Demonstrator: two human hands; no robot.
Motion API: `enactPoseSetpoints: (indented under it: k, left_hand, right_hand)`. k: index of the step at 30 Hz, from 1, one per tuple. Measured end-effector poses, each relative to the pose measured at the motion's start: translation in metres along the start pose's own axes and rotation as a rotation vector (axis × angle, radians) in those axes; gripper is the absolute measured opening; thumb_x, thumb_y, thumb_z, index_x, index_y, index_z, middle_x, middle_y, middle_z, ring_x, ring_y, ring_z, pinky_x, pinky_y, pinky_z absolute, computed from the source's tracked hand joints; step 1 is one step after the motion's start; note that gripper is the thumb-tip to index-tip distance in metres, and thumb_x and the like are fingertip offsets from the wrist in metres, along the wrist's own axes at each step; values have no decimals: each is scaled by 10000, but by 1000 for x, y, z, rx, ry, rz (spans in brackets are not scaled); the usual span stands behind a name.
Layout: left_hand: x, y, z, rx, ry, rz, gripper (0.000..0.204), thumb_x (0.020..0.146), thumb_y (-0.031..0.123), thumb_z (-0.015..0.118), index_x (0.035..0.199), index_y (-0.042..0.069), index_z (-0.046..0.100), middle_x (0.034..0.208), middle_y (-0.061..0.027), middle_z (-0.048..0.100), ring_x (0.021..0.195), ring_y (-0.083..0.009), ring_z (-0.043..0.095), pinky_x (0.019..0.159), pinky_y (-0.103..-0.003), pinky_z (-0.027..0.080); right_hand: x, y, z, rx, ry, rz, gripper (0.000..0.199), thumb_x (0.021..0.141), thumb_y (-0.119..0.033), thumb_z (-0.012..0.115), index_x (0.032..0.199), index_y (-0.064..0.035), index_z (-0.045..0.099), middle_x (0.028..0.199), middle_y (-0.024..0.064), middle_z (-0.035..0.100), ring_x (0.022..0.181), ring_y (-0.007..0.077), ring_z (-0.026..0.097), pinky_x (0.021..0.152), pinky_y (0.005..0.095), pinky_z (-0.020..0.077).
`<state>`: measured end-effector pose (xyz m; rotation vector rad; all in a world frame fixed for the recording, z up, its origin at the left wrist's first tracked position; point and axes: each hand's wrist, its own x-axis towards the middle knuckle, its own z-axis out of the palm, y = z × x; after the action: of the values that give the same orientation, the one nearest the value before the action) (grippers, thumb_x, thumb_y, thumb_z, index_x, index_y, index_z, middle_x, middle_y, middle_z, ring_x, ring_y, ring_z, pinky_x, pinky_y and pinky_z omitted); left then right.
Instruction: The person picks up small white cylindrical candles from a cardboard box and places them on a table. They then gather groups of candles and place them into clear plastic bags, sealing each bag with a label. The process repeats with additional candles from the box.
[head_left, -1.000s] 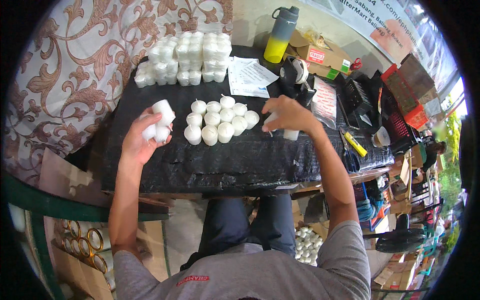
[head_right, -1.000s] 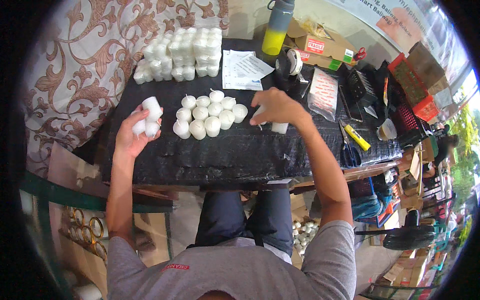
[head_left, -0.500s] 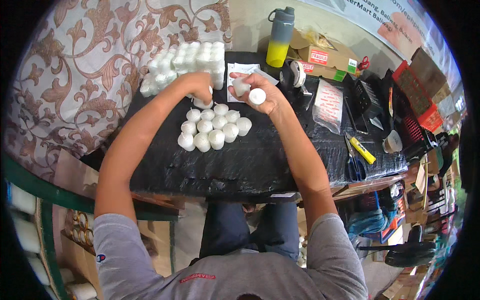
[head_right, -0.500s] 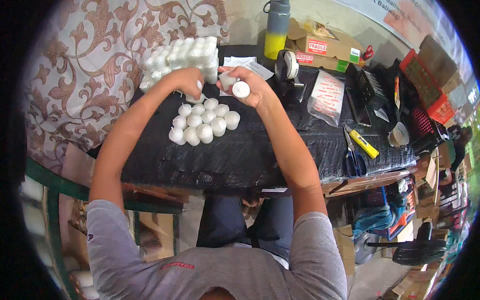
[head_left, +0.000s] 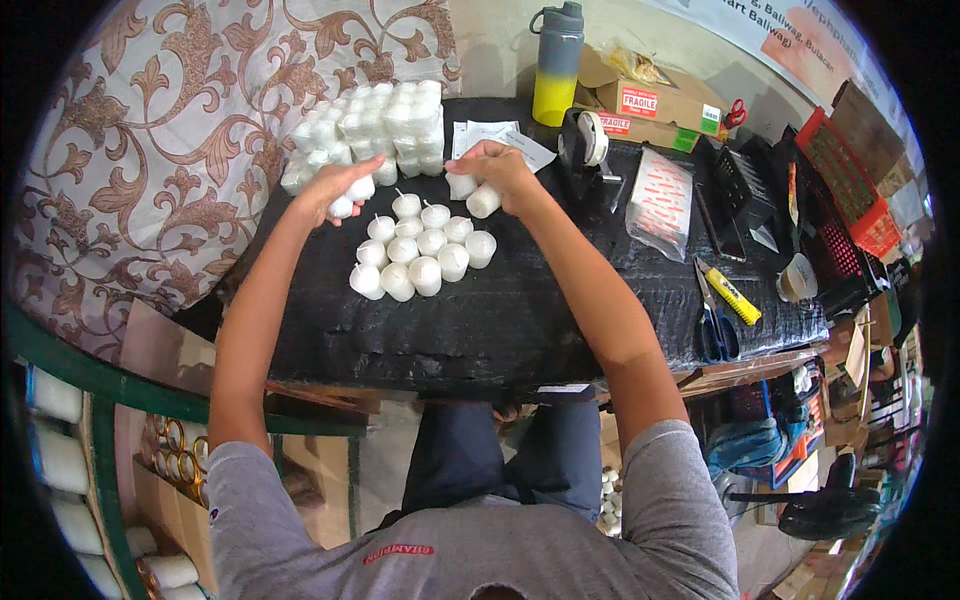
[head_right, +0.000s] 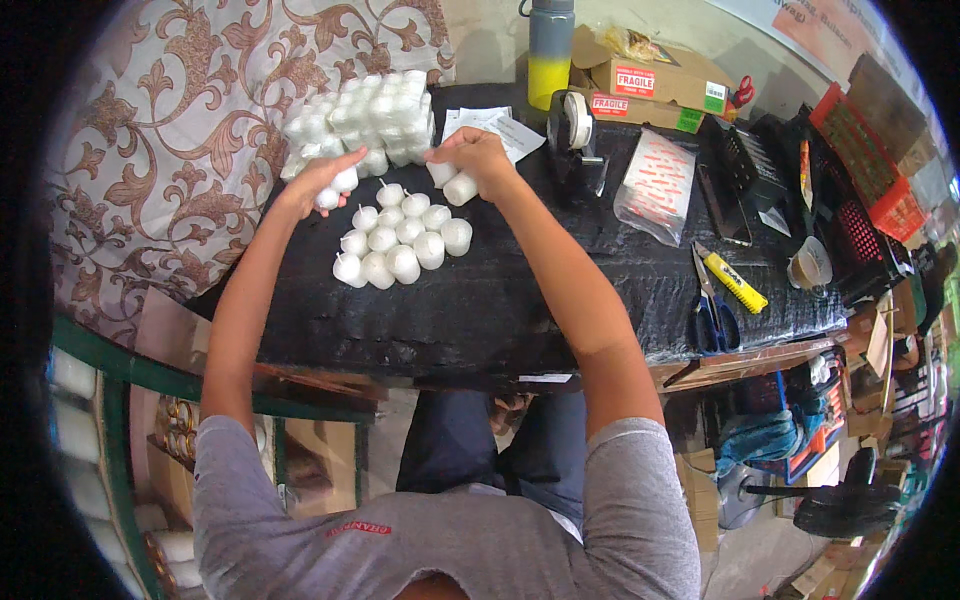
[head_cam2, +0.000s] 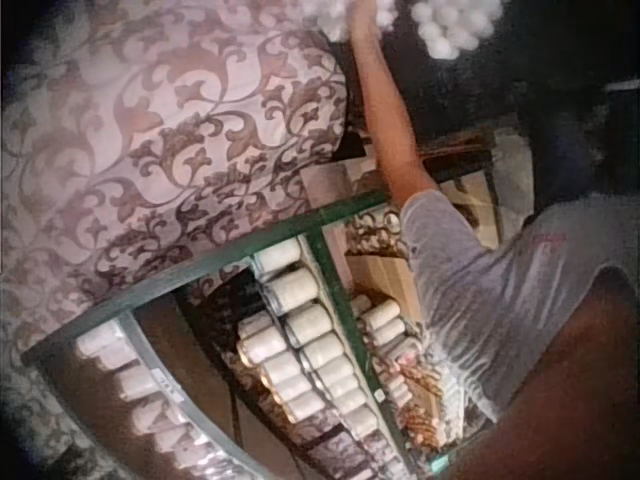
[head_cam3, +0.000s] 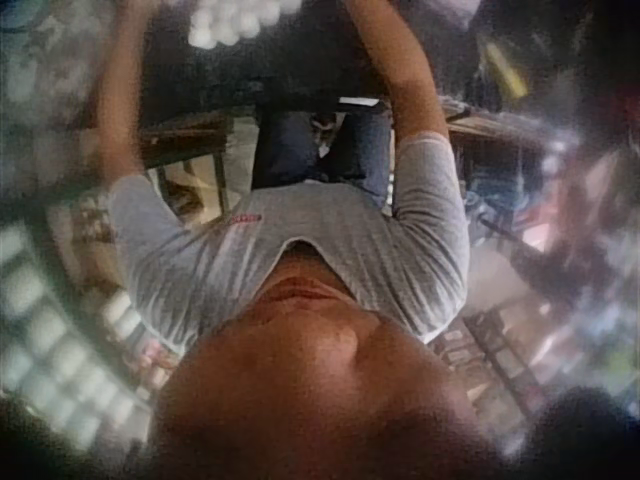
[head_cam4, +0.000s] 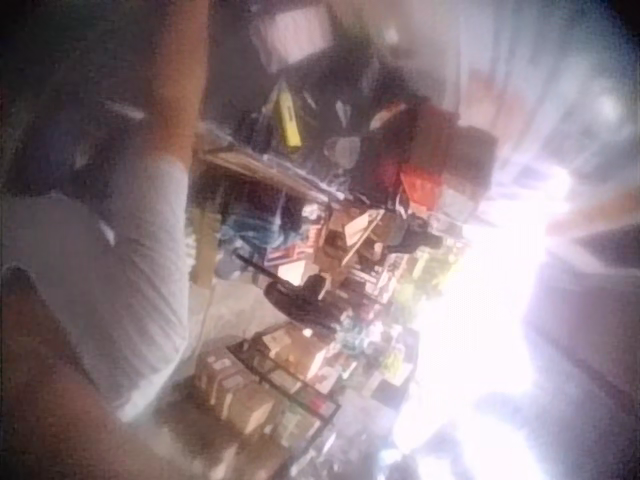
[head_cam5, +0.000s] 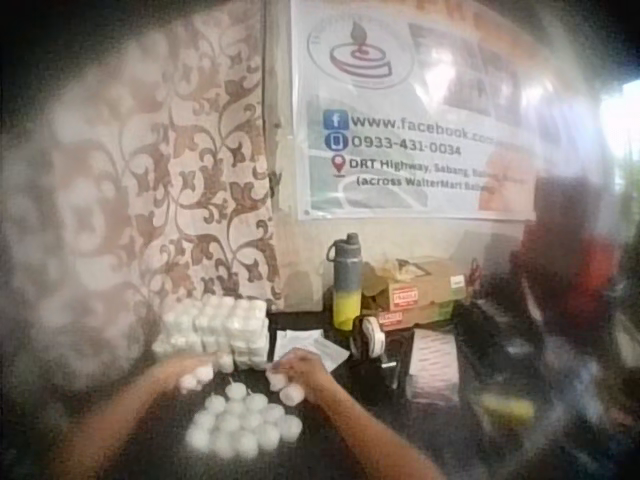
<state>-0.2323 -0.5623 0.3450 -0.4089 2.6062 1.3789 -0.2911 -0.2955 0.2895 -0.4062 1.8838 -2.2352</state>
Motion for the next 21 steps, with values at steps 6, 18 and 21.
enactPoseSetpoints:
  k: [6, 18, 21]
  left_hand:
    - [16, -20, 4, 173, 39, 159, 639, 815, 587, 748, 1173, 64, 670, 927, -17, 676, 607, -70, 584, 380, -226, 348]
    - [3, -27, 7, 180, -99, 267, 443, 829, 259, 789, 1193, 84, 607, 890, -48, 640, 486, -95, 538, 408, -245, 400]
    - [8, -24, -8, 319, -238, 359, 429, 840, 174, 756, 1244, 104, 627, 908, -54, 647, 481, -86, 532, 407, -236, 408]
  right_hand:
    - [23, 7, 20, -53, -53, -99, 297, 725, -84, 876, 695, -82, 580, 732, 72, 664, 597, 142, 600, 549, 313, 504]
    - [39, 4, -27, -874, -192, -508, 222, 882, -222, 723, 1018, -47, 722, 961, 112, 699, 729, 195, 712, 555, 319, 548]
    - [30, -26, 15, -920, -334, -36, 319, 815, -311, 777, 1031, -78, 757, 972, 78, 735, 612, 184, 673, 585, 319, 558]
